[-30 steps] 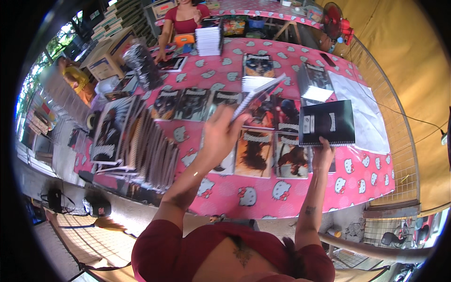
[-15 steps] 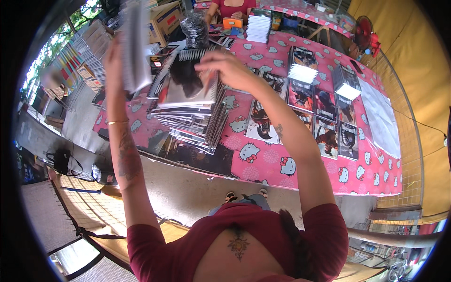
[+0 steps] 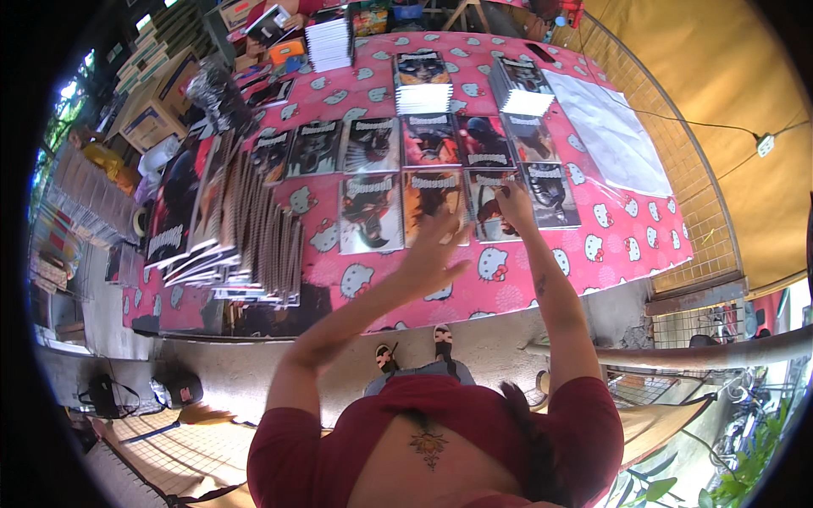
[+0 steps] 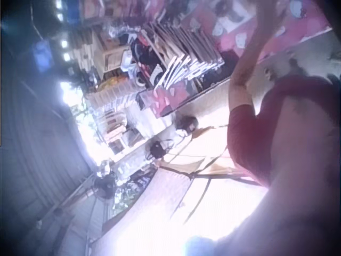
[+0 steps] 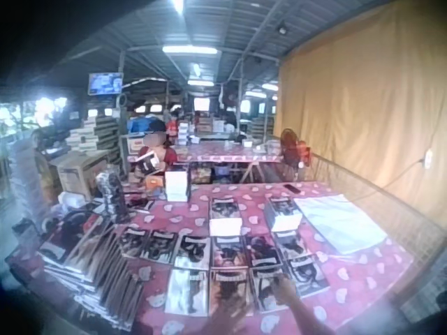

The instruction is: The person organizes several stacks of spiral notebooks on a table, gathers a small group of them, and places them into a clear plastic bag, which they then seal with adhesive tape.

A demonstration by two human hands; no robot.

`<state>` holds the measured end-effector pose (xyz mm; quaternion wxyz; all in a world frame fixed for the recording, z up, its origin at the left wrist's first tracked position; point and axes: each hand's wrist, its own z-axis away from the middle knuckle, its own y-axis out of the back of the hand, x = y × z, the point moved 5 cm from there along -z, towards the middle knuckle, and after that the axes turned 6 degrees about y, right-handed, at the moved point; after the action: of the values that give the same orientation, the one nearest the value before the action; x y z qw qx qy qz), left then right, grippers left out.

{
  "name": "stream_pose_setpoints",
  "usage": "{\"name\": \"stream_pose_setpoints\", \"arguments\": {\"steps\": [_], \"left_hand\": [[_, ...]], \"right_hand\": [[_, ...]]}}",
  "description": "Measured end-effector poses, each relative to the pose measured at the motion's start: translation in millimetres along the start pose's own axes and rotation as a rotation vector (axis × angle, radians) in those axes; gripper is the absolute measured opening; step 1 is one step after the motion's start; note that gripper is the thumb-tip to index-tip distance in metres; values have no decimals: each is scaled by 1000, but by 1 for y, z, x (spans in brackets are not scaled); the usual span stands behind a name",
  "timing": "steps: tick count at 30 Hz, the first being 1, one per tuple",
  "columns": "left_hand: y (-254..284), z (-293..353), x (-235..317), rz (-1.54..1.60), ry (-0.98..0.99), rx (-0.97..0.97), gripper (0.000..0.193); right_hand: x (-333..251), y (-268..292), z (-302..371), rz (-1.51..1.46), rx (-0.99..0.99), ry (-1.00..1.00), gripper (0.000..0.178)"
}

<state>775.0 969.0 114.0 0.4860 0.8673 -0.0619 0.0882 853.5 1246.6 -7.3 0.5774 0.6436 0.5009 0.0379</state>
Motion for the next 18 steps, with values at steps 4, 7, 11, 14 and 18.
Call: {"name": "stream_pose_setpoints", "arguments": {"steps": [4,7,11,14,18], "left_hand": [[-145,-24,14,-66,4,6,54],[-180,-39,23,-194,-103,-53,49],[-137,-73,0,367,239,-173,32],[-8,-78,-19,725,601,22,31],[153,-12,-60,1252,576,190,50]], "right_hand": [[94,47,1,292,-52,-428,71],[159,87,16,312,-177,-696,89],[191,126,2,219,-152,-503,65],[140,126,-3,-439,17,-205,41],[-67,181,28,-850,329,13,60]]}}
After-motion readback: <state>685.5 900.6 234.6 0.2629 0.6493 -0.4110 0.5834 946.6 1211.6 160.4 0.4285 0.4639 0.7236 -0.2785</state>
